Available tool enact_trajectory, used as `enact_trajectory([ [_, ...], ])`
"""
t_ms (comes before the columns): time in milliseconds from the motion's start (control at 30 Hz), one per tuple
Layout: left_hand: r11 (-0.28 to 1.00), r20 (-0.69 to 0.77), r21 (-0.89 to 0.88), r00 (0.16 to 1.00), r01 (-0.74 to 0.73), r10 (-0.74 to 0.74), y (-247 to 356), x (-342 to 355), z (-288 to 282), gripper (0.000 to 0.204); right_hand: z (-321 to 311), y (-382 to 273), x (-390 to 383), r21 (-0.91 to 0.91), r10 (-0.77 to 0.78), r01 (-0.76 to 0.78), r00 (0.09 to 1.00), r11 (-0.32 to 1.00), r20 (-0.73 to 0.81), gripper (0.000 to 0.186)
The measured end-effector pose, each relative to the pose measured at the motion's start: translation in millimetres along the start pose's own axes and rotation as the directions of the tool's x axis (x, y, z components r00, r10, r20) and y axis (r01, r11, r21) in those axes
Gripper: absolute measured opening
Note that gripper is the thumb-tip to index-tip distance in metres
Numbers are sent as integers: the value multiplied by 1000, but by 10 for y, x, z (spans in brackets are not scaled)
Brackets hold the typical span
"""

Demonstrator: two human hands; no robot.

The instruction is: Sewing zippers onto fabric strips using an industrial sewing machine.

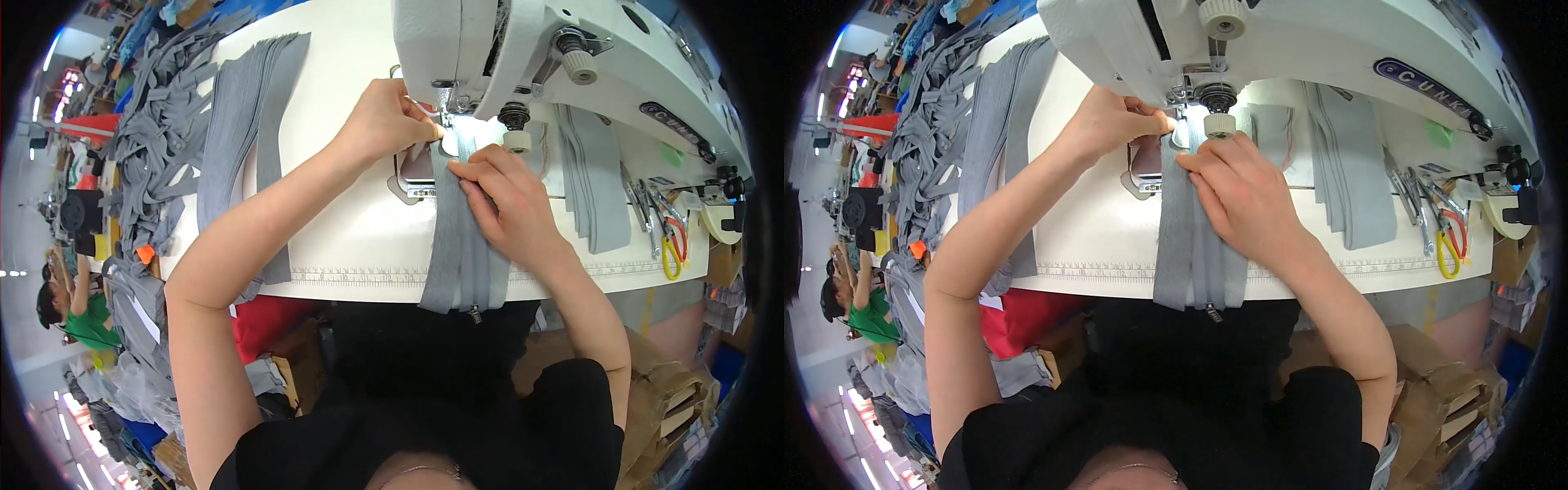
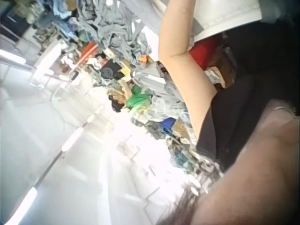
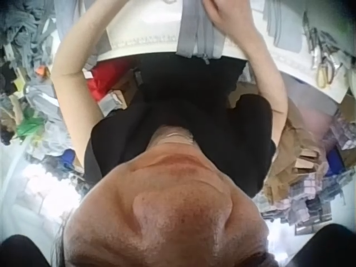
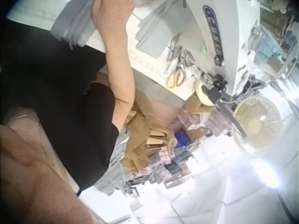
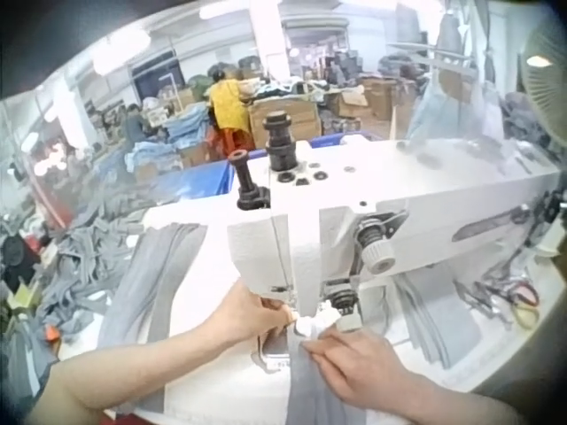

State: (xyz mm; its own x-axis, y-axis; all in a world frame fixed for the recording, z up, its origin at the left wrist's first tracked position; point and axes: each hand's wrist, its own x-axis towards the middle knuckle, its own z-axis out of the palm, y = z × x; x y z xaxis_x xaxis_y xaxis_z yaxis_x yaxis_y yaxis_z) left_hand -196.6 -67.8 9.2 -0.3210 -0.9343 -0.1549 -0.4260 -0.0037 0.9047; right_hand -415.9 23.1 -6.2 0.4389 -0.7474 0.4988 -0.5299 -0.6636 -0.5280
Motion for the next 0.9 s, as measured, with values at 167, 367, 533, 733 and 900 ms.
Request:
enact_trajectory([
  [167, 990, -41, 123, 997, 73, -68, 47, 12, 45, 30, -7, 15, -11, -26, -19, 19, 1000, 999, -1, 23],
  [367, 985, -213, 166, 974, -42, 78, -85, -34, 138, 22, 17, -24, -6, -62, -8, 8, 1000, 998, 5, 27],
  [533, 996, -195, 81, 981, 22, -5, -59, -57, 137, 25, 20, -17, -12, -73, -23, 22, 1000, 997, -11, 28],
  [733, 997, -101, -76, 995, -11, 3, -33, -105, 44, 29, 8, -23, -12, -73, -31, 31, 1000, 997, -3, 28],
  [900, 1000, -121, -16, 993, 3, -5, 26, -77, 57, 29, -1, -18, -18, -78, -24, 25, 1000, 997, 10, 28],
])
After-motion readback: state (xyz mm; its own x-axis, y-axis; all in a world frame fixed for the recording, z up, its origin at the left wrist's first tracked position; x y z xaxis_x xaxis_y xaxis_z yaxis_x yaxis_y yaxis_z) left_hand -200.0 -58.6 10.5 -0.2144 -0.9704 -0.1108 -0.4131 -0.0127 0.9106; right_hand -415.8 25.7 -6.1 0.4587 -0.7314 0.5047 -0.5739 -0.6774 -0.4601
